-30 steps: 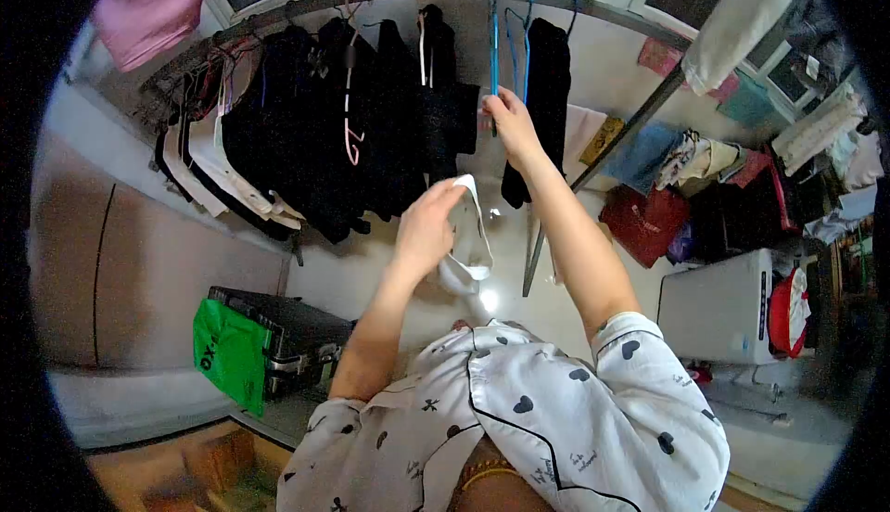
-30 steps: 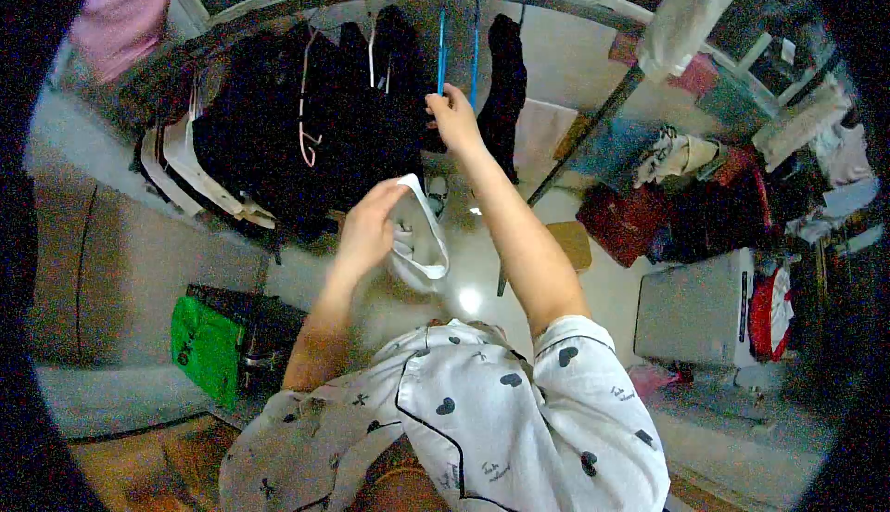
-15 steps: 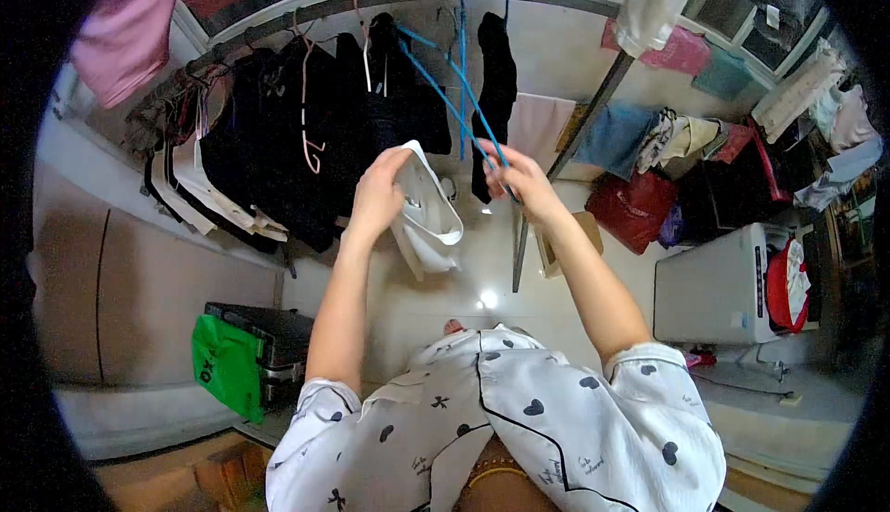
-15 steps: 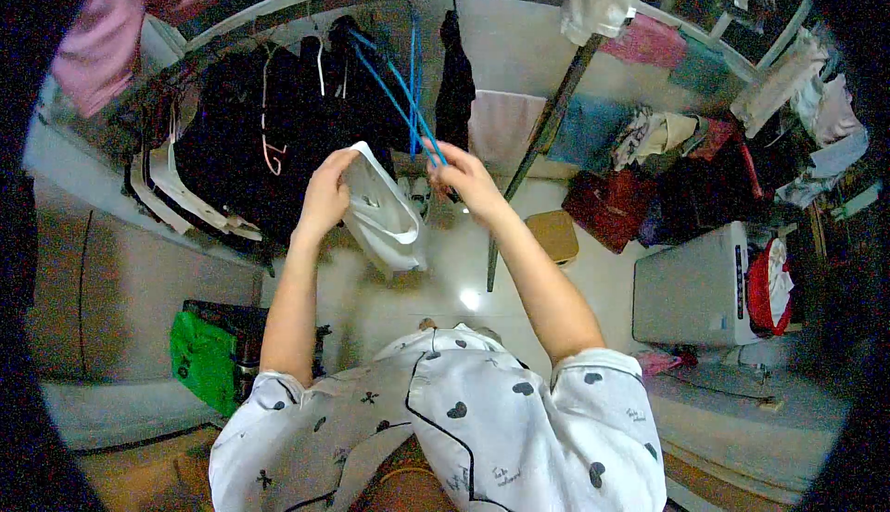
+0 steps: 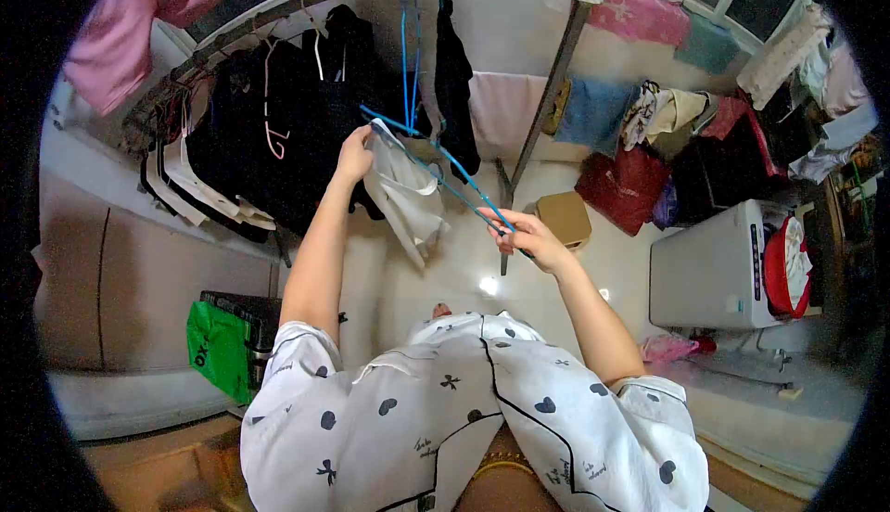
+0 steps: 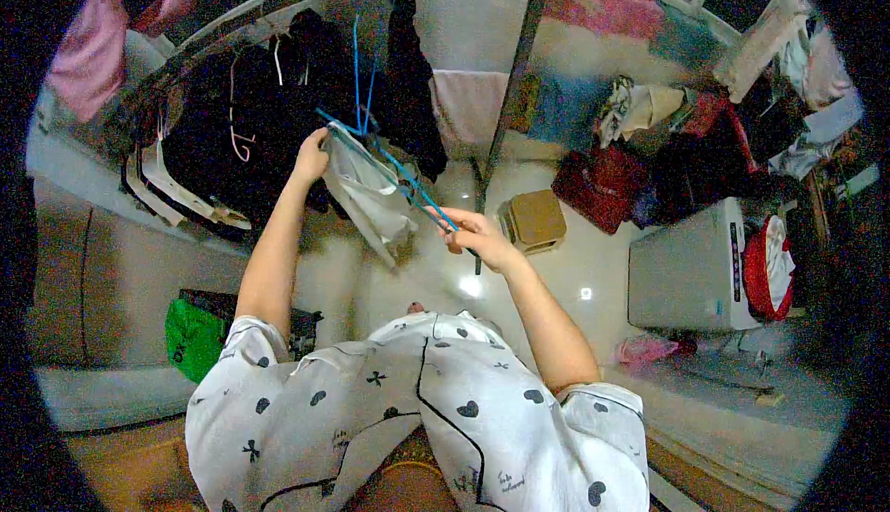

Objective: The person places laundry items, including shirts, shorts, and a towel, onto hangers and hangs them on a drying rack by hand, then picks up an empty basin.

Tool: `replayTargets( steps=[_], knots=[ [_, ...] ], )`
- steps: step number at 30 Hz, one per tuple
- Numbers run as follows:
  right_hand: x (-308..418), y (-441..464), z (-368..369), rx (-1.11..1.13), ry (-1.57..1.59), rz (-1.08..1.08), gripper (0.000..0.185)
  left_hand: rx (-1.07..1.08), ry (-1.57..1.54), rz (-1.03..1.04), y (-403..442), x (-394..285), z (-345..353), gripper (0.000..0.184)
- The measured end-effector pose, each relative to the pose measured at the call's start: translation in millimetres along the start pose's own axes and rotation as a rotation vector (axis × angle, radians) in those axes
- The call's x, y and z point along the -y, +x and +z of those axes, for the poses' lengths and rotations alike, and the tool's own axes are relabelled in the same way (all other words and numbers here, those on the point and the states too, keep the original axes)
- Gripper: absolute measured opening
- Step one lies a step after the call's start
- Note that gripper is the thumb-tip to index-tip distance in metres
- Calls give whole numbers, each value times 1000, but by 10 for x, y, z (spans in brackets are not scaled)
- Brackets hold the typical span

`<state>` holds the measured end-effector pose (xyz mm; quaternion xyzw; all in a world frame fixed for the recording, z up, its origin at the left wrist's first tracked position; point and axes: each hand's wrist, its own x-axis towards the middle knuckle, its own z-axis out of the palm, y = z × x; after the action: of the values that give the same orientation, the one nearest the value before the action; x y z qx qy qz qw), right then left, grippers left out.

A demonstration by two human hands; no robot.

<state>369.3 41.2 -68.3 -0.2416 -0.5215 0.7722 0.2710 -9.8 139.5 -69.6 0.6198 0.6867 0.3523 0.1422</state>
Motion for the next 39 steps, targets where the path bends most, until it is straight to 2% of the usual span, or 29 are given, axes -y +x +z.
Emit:
replayTargets(
  steps=[3, 8, 11, 12, 16, 19, 23, 25, 27, 29, 31, 32, 33, 34, 37, 38, 39],
  knots=[
    [-64, -151, -105, 19, -11, 34, 59, 70, 104, -75, 75, 30, 2, 50],
    [-182, -227, -312, 2, 28, 87, 57, -5, 17, 10, 96, 43, 50, 60],
    [-202, -188, -412, 12, -18, 91, 52, 68, 34, 64, 60, -191, 58, 60],
    [-202, -166, -441, 22, -36, 89, 51, 115, 76, 151, 46, -265, 72, 62],
    [-189, -66, -489, 20, -11, 114, 50, 82, 280, 350, -71, -568, 173, 55],
    [-222, 27, -589, 47, 18, 122, 50, 188, 371, 276, -261, -1120, 37, 52],
    [-143, 98, -576, 69, 42, 126, 53, 246, 478, 362, -427, -1495, -37, 47],
    [-46, 116, -526, 92, 77, 109, 55, 209, 448, 486, -507, -1562, -59, 44],
    [24, 102, -543, 103, 164, 98, 62, 188, 464, 548, -545, -1697, -150, 45],
    [30, 98, -631, 135, 250, 84, 65, 318, 460, 522, -540, -1842, -299, 41],
    [94, 45, -624, 174, 474, 48, 63, 432, 407, 461, -572, -1942, -386, 36],
    [140, 20, -616, 193, 586, 28, 64, 376, 309, 577, -559, -1805, -342, 30],
    [161, 5, -617, 211, 698, 9, 65, 385, 259, 550, -572, -1816, -350, 30],
    [150, 4, -637, 150, 748, -63, 70, 395, 209, 523, -601, -1841, -356, 30],
    [-149, 93, -701, -129, 538, -103, 63, 358, 127, 507, -695, -1878, -347, 29],
    [-298, 140, -706, -206, 380, -111, 54, 345, 105, 512, -720, -1899, -350, 29],
    [-428, 199, -685, -279, 141, -1, 51, 334, 84, 514, -752, -1925, -355, 29]
  ],
)
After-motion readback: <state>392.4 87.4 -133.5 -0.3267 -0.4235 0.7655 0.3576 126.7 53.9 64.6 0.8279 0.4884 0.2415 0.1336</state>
